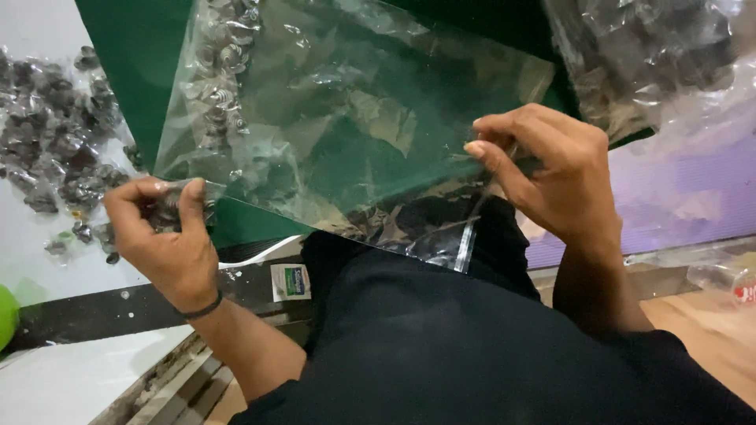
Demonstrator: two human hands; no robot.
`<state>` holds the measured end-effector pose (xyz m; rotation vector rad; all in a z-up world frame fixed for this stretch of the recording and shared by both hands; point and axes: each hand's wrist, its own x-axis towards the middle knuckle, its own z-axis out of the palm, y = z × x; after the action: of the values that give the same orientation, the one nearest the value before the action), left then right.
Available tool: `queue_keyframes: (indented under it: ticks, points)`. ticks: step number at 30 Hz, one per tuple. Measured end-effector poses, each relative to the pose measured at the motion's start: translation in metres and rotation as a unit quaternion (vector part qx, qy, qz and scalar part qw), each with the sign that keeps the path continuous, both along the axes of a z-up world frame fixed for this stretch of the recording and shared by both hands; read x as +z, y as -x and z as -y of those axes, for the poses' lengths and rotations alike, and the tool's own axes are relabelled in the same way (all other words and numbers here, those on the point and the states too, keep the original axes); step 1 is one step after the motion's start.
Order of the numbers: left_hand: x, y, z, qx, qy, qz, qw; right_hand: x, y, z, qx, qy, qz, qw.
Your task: Manually packaging small metal components by placing pre-filled small bags into a larger plastic bag and filling small bags with loose components.
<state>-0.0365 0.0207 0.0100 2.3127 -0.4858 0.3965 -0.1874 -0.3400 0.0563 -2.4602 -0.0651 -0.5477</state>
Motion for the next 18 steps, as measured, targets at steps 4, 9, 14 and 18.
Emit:
queue_keyframes:
  ticks: [4,9,14,18]
  points:
    - [0.006,0.005,0.024,-0.115,0.229,-0.017,0.966,0.001,-0.01,-0.017,0.058,-0.055,0.029,0.996]
    - [0.017,0.031,0.115,-0.251,0.464,-0.075,0.846,0.003,-0.026,-0.058,0.125,-0.157,0.028,0.979]
    - [0.022,0.062,0.178,-0.231,0.529,-0.208,0.79,-0.01,-0.034,-0.067,0.102,-0.264,0.057,0.957]
    - [0.017,0.064,0.188,-0.279,0.552,-0.231,0.751,-0.014,-0.025,-0.047,0.087,-0.248,0.068,0.963]
